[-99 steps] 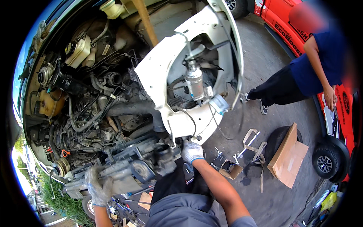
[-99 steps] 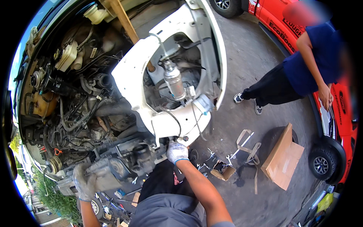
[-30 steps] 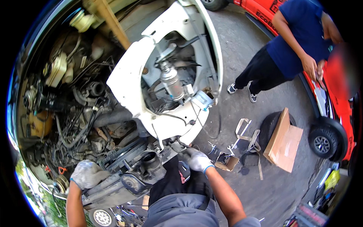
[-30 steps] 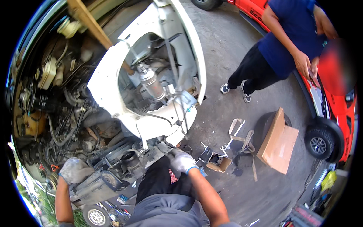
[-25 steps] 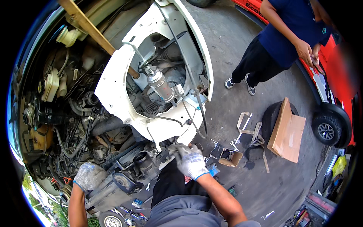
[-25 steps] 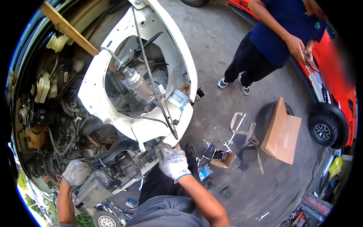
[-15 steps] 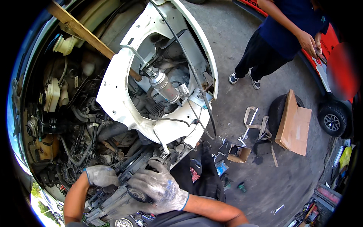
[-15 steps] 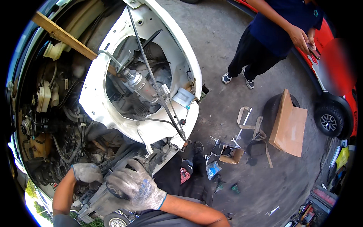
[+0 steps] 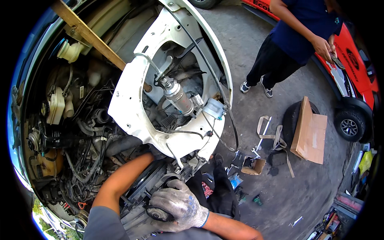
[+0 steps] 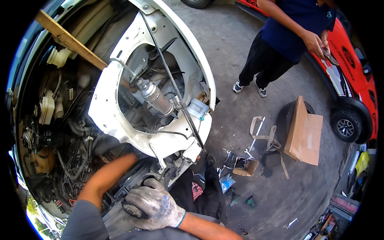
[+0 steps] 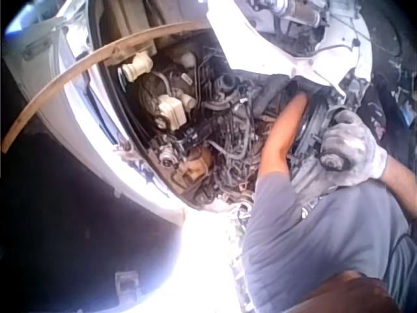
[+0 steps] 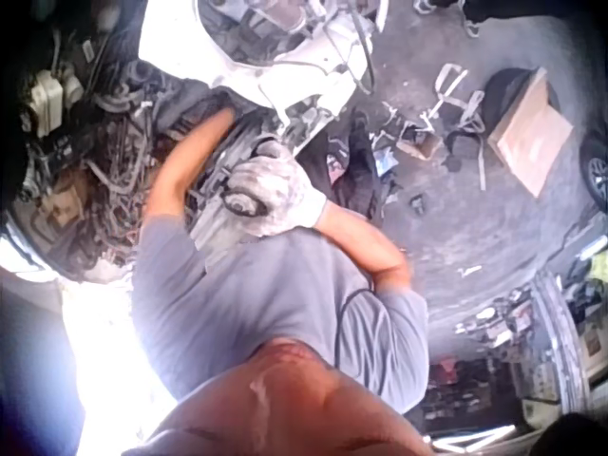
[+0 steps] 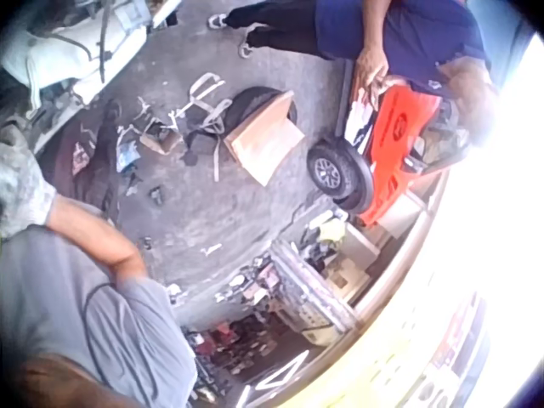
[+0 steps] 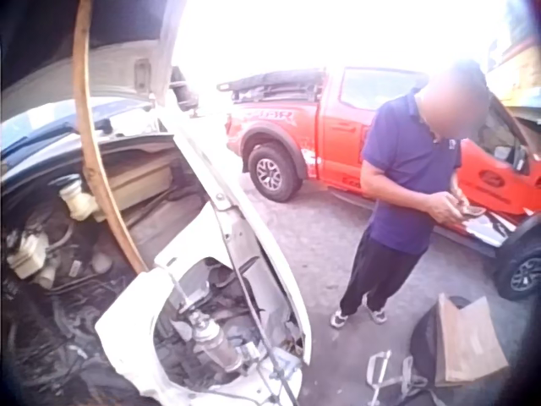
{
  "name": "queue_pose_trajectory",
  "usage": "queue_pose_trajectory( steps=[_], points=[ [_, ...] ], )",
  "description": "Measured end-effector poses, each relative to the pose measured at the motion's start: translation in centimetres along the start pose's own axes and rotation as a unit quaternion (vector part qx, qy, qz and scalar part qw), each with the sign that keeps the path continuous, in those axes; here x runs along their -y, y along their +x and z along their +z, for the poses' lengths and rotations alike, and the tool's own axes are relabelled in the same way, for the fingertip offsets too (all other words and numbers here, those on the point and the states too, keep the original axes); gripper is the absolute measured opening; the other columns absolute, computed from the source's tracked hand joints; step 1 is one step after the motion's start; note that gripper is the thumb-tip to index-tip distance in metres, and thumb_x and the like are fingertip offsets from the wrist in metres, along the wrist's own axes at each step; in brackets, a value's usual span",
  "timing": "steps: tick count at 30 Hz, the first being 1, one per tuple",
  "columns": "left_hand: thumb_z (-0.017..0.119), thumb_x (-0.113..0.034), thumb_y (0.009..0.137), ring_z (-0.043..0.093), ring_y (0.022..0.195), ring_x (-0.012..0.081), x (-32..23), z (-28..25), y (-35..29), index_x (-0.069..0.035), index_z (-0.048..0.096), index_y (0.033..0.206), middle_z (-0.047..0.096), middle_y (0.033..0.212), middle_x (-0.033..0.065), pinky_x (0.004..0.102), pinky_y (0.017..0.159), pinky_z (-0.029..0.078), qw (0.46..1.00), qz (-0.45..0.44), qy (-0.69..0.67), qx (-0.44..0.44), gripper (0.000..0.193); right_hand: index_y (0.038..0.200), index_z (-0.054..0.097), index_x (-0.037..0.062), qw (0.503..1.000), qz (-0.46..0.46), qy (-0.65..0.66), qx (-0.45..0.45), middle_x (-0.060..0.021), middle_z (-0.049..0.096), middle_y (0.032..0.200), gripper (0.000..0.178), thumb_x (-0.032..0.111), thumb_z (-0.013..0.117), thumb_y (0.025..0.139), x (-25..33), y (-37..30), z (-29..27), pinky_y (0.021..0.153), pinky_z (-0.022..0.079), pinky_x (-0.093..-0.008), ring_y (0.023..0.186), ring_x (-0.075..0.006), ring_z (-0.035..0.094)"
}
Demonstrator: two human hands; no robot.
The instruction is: The person works on a car engine with the hood open, handling hoses and engine components with gloved hands. A second person stands nearby holding a phone. The primary actions involve reaching into the engine bay, adjusting parts, and manipulating hoses.
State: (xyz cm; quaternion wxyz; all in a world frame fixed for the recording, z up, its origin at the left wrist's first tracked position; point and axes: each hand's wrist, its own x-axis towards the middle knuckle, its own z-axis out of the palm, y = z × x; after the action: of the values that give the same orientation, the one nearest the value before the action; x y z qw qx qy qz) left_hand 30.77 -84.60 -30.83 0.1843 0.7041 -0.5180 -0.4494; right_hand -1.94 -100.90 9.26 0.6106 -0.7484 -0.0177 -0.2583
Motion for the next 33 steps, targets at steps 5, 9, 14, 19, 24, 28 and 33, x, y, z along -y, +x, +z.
queue_pose_trajectory(
  steps=[5, 9, 14, 19, 24, 28, 33],
  points=[
    [0.049, -0.06, 0.114, 0.046, 0.162, 0.0285, 2.6, 1.7, -0.1, -0.017, 0.047, 0.174, 0.05, 0.176, 0.015, 0.0493, 0.137, 0.038, 0.977, -0.001, -0.213, -0.02, 0.074, 0.135, 0.077, 0.0087, 1.0, 0.004, 0.013, 0.011, -0.0117, 0.08, 0.127, 0.069, 0.041, 0.098, 0.078, 0.1, -0.4, 0.4, 0.107, 0.055, -0.0538, 0.111, -0.0305, 0.079],
    [0.046, -0.072, 0.111, 0.04, 0.168, 0.0342, -4.5, -0.3, -0.8, -0.017, 0.041, 0.179, 0.043, 0.182, 0.0184, 0.0529, 0.14, 0.031, 0.956, -0.004, 0.292, -0.039, 0.088, 0.136, 0.076, 0.0068, 1.0, 0.005, 0.009, 0.004, -0.0135, 0.079, 0.13, 0.07, 0.04, 0.097, 0.079, -0.3, -0.8, 0.5, 0.107, 0.055, -0.0546, 0.113, -0.0315, 0.079],
    [0.045, -0.071, 0.113, 0.032, 0.173, 0.0335, -16.8, -1.6, -0.4, -0.016, 0.029, 0.186, 0.029, 0.19, 0.0181, 0.0495, 0.144, 0.023, 0.891, -0.2, 0.406, 0.048, 0.092, 0.137, 0.075, 0.0049, 1.0, 0.004, -0.002, -0.009, -0.0147, 0.078, 0.132, 0.071, 0.04, 0.098, 0.079, -0.8, -1.0, 0.2, 0.107, 0.055, -0.055, 0.115, -0.032, 0.078],
    [0.044, -0.052, 0.119, 0.03, 0.174, 0.0361, -11.5, -1.6, -5.5, -0.012, 0.032, 0.183, 0.03, 0.19, 0.0195, 0.0494, 0.145, 0.02, 0.974, -0.184, 0.123, 0.046, 0.077, 0.135, 0.076, 0.0047, 0.999, -0.016, 0.029, 0.0, -0.0146, 0.078, 0.131, 0.071, 0.04, 0.098, 0.077, -0.6, -1.7, 0.5, 0.105, 0.055, -0.054, 0.114, -0.0316, 0.078],
    [0.059, -0.044, 0.118, 0.04, 0.169, 0.035, -13.2, -1.9, -6.6, -0.009, 0.045, 0.175, 0.044, 0.182, 0.0193, 0.0482, 0.143, 0.029, 0.976, -0.212, 0.022, 0.054, 0.068, 0.136, 0.074, 0.0048, 0.999, -0.026, 0.038, -0.002, -0.0147, 0.076, 0.131, 0.074, 0.041, 0.095, 0.075, -0.8, -1.9, 0.4, 0.109, 0.052, -0.0532, 0.117, -0.0328, 0.075],
    [0.073, -0.038, 0.114, 0.042, 0.167, 0.0359, -11.2, -3.1, -8.7, -0.007, 0.045, 0.174, 0.05, 0.176, 0.0198, 0.0471, 0.14, 0.036, 0.958, -0.187, -0.2, -0.083, 0.073, 0.132, 0.077, 0.0056, 0.999, -0.018, 0.034, -0.006, -0.0132, 0.078, 0.129, 0.07, 0.039, 0.097, 0.074, -0.6, -1.9, 0.2, 0.102, 0.055, -0.0525, 0.112, -0.0306, 0.078],
    [0.06, -0.039, 0.118, 0.044, 0.167, 0.0336, -11.5, -3.5, -9.9, -0.009, 0.044, 0.175, 0.048, 0.179, 0.0175, 0.0492, 0.139, 0.038, 0.911, -0.209, -0.315, -0.163, 0.067, 0.137, 0.076, 0.0066, 0.999, -0.017, 0.025, 0.012, -0.0134, 0.078, 0.131, 0.075, 0.044, 0.098, 0.075, -0.7, -1.6, -0.1, 0.105, 0.054, -0.0526, 0.114, -0.0314, 0.077]
  ],
)
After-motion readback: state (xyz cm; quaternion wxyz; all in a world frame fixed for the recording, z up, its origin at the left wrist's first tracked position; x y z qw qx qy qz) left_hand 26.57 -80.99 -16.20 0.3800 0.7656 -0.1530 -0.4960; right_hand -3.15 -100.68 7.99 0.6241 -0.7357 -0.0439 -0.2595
